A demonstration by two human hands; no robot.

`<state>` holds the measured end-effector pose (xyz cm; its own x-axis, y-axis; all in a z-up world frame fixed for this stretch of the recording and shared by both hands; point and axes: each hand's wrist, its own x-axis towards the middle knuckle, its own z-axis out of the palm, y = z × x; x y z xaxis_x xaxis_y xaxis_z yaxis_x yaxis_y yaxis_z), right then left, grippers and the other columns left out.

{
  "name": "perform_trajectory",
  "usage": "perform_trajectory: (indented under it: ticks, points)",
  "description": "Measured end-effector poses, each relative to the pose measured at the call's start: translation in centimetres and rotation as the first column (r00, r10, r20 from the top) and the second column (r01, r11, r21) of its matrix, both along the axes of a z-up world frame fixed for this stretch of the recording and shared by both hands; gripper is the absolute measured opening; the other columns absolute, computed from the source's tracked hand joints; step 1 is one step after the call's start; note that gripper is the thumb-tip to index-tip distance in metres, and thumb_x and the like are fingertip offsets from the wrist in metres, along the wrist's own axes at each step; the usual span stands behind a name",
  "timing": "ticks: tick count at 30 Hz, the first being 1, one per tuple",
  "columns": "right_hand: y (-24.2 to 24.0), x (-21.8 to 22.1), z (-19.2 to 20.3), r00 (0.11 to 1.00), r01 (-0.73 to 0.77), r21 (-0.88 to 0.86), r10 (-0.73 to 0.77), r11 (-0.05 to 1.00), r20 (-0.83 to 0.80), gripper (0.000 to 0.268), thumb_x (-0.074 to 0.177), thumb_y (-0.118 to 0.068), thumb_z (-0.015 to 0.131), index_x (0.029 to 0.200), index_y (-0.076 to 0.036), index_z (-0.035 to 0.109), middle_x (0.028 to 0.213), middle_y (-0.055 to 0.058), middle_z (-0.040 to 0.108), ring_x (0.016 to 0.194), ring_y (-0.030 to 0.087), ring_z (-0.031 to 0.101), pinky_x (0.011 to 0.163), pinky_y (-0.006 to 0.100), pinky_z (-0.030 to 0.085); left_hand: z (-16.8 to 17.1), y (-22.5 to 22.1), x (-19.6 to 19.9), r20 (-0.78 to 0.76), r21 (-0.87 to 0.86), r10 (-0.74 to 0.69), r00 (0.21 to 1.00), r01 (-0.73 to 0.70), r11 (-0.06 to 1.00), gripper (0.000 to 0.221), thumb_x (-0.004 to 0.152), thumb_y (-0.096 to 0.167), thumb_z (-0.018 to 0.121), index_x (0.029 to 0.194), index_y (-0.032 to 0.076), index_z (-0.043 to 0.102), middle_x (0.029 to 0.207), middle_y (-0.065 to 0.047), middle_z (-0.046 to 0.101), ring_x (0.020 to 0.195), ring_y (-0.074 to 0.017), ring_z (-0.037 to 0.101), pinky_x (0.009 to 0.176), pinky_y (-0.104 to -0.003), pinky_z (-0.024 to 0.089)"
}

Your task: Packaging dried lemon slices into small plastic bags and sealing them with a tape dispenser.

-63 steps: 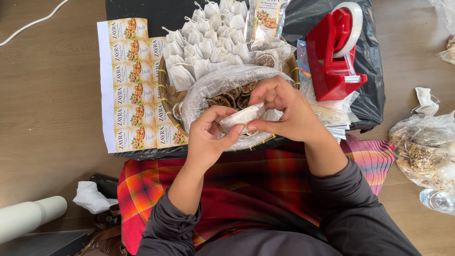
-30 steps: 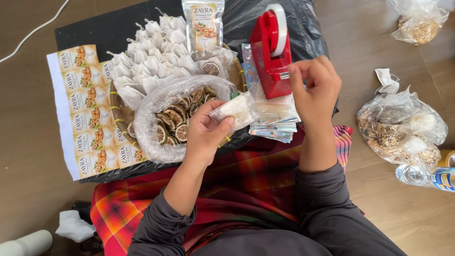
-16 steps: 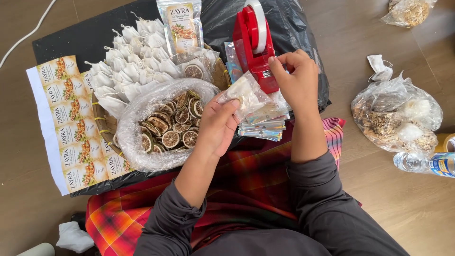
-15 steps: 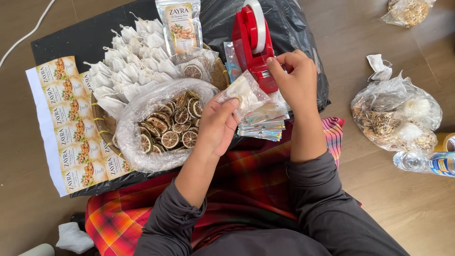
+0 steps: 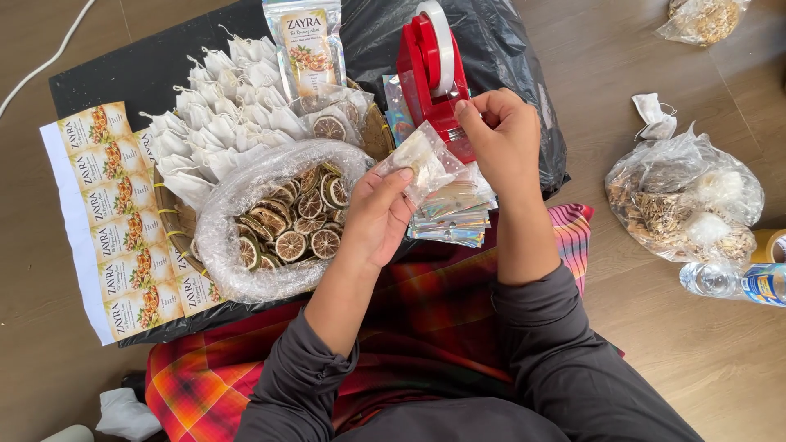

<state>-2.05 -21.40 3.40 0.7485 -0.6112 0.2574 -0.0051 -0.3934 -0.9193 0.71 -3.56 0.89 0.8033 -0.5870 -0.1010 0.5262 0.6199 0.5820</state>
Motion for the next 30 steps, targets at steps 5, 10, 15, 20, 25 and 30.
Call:
perform_trajectory:
  ticks: [5,10,15,20,25,30]
  points:
    - [0.3,-0.4,0.4,1.0,-0.01,0.056,0.009,0.998,0.012,0.013,0.1,-0.006,0.069,0.095,0.0,0.078,0.074,0.013,0.06,0.071,0.019,0.059,0.062,0.029,0.05,-0.2,0.1,0.1,-0.002,0.013,-0.003,1.0,0.003,1.0,0.032,0.091,0.004,0.072,0.12,-0.006,0.064,0.109,-0.022,0.073,0.097,-0.0279,0.075,0.087,-0.043,0.064]
    - [0.4,-1.0,0.5,0.999,-0.024,0.104,0.02,0.994,0.043,0.014,0.1,-0.005,0.067,0.091,-0.001,0.077,0.073,0.01,0.056,0.073,0.015,0.055,0.061,0.027,0.047,-0.6,0.1,0.3,-0.001,0.014,-0.002,1.0,0.002,1.0,0.033,0.09,0.004,0.073,0.12,-0.007,0.064,0.11,-0.023,0.073,0.098,-0.0284,0.074,0.087,-0.043,0.064]
    - [0.1,-1.4,0.3,0.999,-0.027,0.193,0.021,0.981,0.03,0.014,0.099,-0.003,0.064,0.091,-0.002,0.076,0.075,0.011,0.059,0.074,0.017,0.058,0.063,0.028,0.051,-0.7,0.1,0.3,-0.001,0.017,-0.012,1.0,0.012,1.0,0.034,0.091,0.004,0.072,0.122,-0.007,0.064,0.112,-0.023,0.072,0.1,-0.0297,0.074,0.089,-0.045,0.063]
    - [0.7,-1.9,1.0,0.989,-0.093,0.229,0.064,0.969,0.13,0.013,0.093,0.002,0.066,0.082,0.001,0.073,0.069,0.008,0.051,0.071,0.012,0.046,0.061,0.026,0.042,-0.6,0.1,0.4,-0.001,0.017,-0.011,1.0,0.011,1.0,0.034,0.091,0.004,0.072,0.122,-0.007,0.063,0.11,-0.023,0.073,0.098,-0.028,0.074,0.087,-0.042,0.064]
    - [0.7,-2.8,1.2,0.982,-0.136,0.211,0.105,0.968,0.155,0.013,0.09,0.003,0.068,0.078,0.002,0.073,0.068,0.008,0.047,0.069,0.012,0.042,0.06,0.026,0.04,-0.6,0.1,0.3,-0.001,0.02,-0.012,1.0,0.012,1.0,0.035,0.092,0.005,0.071,0.123,-0.007,0.062,0.113,-0.024,0.072,0.099,-0.0285,0.074,0.088,-0.044,0.063]
    - [1.1,-3.2,0.9,0.967,-0.176,0.207,0.13,0.963,0.219,0.009,0.086,0.004,0.07,0.077,0.003,0.072,0.07,0.006,0.042,0.073,0.009,0.037,0.062,0.025,0.035,-0.8,0.1,0.3,0.001,0.009,-0.032,0.999,0.032,0.999,0.036,0.091,0.006,0.073,0.124,-0.006,0.063,0.113,-0.023,0.072,0.099,-0.027,0.074,0.087,-0.04,0.064]
